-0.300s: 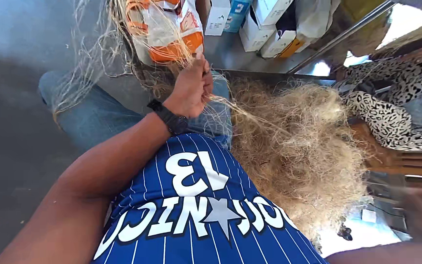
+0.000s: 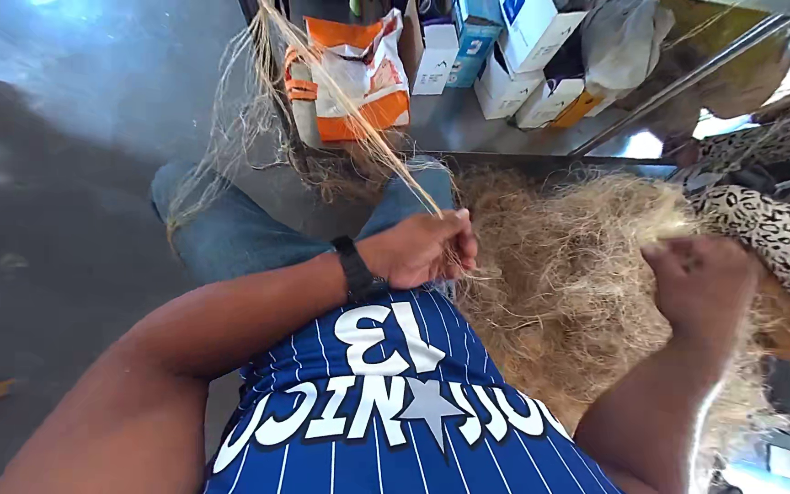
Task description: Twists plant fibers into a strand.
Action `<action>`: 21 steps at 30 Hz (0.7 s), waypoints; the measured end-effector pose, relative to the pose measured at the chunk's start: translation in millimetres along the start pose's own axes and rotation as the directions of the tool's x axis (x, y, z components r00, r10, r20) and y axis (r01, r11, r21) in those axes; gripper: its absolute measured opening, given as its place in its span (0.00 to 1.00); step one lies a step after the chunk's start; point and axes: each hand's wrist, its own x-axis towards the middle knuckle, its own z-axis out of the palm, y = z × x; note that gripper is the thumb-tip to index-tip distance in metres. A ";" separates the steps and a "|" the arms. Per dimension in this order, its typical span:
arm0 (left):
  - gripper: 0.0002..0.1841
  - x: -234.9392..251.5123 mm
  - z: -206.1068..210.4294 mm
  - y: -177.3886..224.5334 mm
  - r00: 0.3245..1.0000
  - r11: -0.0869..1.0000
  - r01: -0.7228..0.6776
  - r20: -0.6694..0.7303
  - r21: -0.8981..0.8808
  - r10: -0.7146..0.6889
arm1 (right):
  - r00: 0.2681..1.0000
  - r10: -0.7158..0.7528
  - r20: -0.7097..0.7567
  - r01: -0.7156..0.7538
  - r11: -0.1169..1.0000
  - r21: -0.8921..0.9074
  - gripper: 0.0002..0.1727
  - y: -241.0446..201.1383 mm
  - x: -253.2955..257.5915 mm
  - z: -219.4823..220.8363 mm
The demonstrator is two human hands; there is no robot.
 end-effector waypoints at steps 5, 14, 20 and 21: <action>0.19 11.2 6.2 -8.3 0.994 0.995 0.095 0.048 0.011 -0.095 | 0.766 -0.620 0.170 0.525 0.755 0.392 0.25 -191.5 81.0 72.6; 0.23 -18.4 -57.7 27.4 0.993 0.943 -0.053 0.117 0.328 0.015 | 0.537 -0.700 0.470 -0.272 0.383 0.883 0.14 -307.7 99.0 138.5; 0.40 -15.8 -123.1 75.6 0.905 0.967 -0.177 -0.354 0.185 0.234 | 0.613 -0.626 0.482 -0.328 0.354 0.876 0.13 -171.4 21.2 129.4; 0.40 -6.2 -115.4 80.0 0.896 0.964 -0.246 -0.358 0.097 0.264 | 0.639 -0.591 0.492 -0.323 0.375 0.869 0.12 -154.3 6.1 134.5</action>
